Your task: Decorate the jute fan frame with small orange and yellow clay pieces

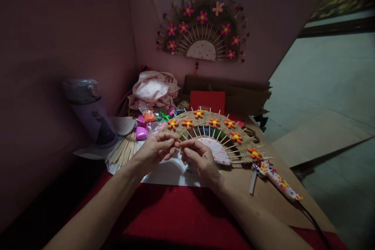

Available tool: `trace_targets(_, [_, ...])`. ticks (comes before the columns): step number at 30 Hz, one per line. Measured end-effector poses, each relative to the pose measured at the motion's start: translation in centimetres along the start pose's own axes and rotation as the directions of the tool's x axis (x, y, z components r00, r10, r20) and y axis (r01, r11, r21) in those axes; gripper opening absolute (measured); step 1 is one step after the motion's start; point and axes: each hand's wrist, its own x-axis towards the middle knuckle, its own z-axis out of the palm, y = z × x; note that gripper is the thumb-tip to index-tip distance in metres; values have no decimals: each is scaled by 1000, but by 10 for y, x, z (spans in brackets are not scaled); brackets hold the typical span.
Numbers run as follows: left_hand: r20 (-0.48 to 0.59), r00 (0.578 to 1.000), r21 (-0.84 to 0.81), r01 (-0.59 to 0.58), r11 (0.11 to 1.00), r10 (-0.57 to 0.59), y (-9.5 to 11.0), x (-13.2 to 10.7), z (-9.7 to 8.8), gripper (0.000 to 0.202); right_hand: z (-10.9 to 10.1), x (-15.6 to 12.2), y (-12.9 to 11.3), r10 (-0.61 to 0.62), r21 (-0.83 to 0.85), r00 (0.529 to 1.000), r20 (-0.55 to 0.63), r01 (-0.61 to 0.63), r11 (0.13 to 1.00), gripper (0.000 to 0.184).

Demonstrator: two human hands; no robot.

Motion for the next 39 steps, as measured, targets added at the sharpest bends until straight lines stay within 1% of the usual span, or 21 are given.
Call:
trace_targets(3, [30,999,-7,-15,1000,15,0,0,2,20,4,-4,4,-119,-234,991,-61,101,967,15])
trace_targets(6, [18,1000,2,-13,1000,13,0,-1,5,18,6,-7,6,-239,-391,960,-145,166,905,14])
trace_targets(8, [11,1000,5,-12,1000,11,1,-2,7,19,5,-8,5,-298,-472,943,-151,196,860,8])
trace_targets(10, [12,1000,5,-9,1000,9,1,-2,8,19,5,-7,2,-362,-535,925,-114,250,807,4])
trace_targets(12, [23,1000,0,-4,1000,4,0,-2,8,18,5,-6,-1,-416,-559,906,-79,305,771,6])
trace_targets(14, [33,999,-11,1,1000,-1,-1,-2,7,17,5,-4,-3,-440,-551,895,-70,333,765,8])
trace_targets(19, [40,999,-56,5,998,-3,-1,-1,5,16,3,-4,-5,-490,-533,857,-158,344,773,10])
trace_targets(20, [44,999,-61,4,998,-1,-2,-1,5,16,2,-4,-5,-500,-536,851,-159,351,768,11])
trace_targets(25, [51,999,-68,12,998,-9,-2,0,5,15,3,-5,-5,-487,-578,870,-77,359,733,11])
trace_targets(28, [28,1000,-61,16,998,-14,0,-1,6,16,3,-5,-6,-507,-602,856,-103,352,717,8])
trace_targets(30, [-24,999,-47,23,999,-24,1,-1,5,16,2,-6,-5,-507,-607,851,-136,333,722,5])
trace_targets(31, [-57,998,-41,26,999,-28,1,-1,5,16,1,-6,-4,-488,-600,860,-148,314,736,4])
trace_targets(33, [-106,994,-40,27,999,-31,2,-1,4,15,1,-7,-1,-416,-566,896,-154,265,780,5])
trace_targets(35, [-119,993,-41,23,999,-28,2,-1,3,17,1,-8,1,-358,-529,923,-140,236,815,9])
trace_targets(36, [-115,993,-38,22,999,-26,2,-1,3,20,1,-8,1,-352,-528,927,-127,237,815,11])
trace_targets(39, [-85,996,-19,18,1000,-19,1,0,3,23,2,-7,1,-387,-569,917,-98,267,778,13])
